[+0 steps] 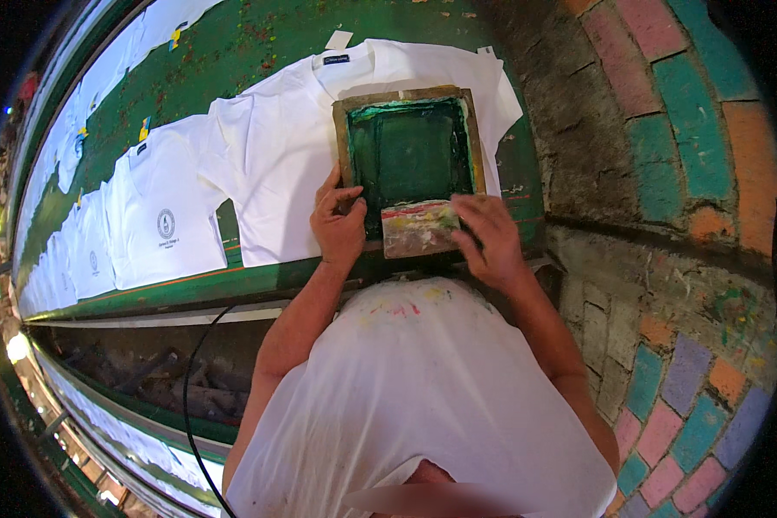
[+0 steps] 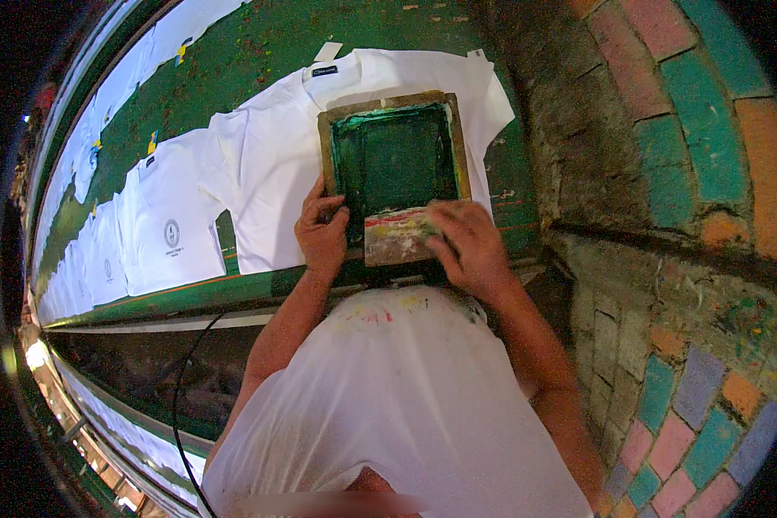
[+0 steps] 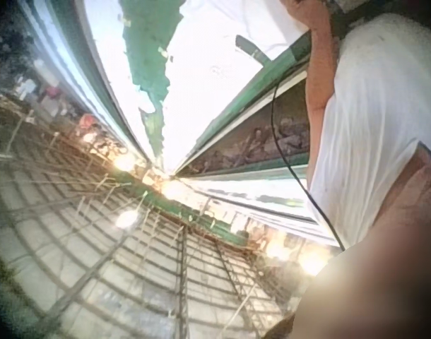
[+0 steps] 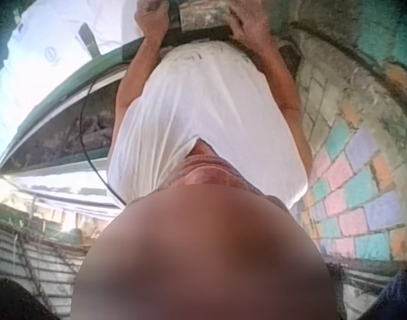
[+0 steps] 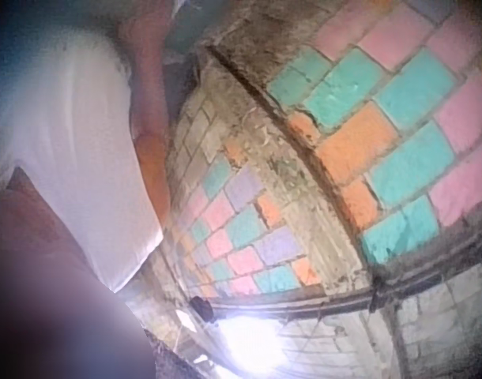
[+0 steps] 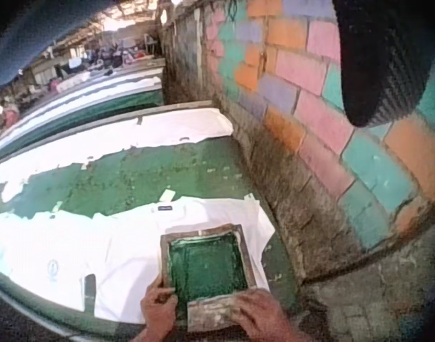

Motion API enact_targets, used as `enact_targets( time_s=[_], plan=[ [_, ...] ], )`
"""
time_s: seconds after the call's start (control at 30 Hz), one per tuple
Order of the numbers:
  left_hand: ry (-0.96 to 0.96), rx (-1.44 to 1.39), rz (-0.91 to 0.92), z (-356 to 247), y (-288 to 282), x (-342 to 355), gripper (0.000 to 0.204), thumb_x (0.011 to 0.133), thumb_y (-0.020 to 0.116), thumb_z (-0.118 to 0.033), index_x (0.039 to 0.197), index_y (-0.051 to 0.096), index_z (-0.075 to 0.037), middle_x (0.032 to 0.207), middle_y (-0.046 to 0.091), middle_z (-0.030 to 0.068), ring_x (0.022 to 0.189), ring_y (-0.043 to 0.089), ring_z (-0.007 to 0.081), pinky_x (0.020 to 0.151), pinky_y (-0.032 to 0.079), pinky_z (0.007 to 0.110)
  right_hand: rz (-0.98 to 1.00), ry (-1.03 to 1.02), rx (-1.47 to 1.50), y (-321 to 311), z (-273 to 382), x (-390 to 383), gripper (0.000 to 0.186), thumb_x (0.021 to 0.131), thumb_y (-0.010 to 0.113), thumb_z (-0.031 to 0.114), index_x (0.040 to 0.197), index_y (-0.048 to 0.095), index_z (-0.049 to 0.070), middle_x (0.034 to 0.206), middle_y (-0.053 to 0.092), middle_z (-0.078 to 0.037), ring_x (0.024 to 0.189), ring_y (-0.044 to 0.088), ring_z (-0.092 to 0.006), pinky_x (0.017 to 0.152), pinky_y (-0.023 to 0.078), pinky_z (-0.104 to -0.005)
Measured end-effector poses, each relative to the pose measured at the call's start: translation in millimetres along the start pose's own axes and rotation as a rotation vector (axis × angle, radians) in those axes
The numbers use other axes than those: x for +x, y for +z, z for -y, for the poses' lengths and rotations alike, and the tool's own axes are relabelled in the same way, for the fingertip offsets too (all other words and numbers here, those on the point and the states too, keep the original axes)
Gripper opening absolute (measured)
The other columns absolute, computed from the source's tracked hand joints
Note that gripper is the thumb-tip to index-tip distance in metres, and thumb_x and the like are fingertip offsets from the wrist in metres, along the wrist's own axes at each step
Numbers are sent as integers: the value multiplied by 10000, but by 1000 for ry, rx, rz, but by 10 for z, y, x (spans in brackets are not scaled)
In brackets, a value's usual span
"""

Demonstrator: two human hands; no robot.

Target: The person performs screen printing on a line of white t-shirts laid out on a green workbench. They place a screen frame over each shirt and use a squeegee to pull green ink across the screen, then lift the frame and move to the next shirt.

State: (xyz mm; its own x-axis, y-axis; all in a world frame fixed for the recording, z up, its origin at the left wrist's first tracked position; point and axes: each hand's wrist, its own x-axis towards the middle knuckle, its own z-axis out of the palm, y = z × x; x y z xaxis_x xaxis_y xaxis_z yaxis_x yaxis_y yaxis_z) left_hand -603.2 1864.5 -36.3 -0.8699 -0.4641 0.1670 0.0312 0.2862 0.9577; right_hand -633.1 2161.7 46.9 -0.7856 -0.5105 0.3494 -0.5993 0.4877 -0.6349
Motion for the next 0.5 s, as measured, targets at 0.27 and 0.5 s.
enact_targets(
  time_s=[0.27, 0.5],
  plan=[
    [-4, -29, 17, -24, 39, -2, 203, 861, 781, 53, 1028, 843, -45, 1613, 656, 180, 1033, 694, 123, 811, 550, 275, 186, -189, -152, 132, 128, 37, 454, 851, 795, 34, 1304, 770, 49, 1324, 753, -175, 1258, 704, -394, 1079, 563, -539],
    [207, 96, -44, -35, 73, -34, 208, 830, 756, 65, 979, 831, -59, 1571, 668, 238, 1372, 669, 381, 1065, 576, 429, 274, -223, -208, 168, 114, 107, 514, 778, 802, -19, 1288, 777, 40, 1348, 739, -179, 1257, 697, -404, 1075, 564, -549]
  ],
)
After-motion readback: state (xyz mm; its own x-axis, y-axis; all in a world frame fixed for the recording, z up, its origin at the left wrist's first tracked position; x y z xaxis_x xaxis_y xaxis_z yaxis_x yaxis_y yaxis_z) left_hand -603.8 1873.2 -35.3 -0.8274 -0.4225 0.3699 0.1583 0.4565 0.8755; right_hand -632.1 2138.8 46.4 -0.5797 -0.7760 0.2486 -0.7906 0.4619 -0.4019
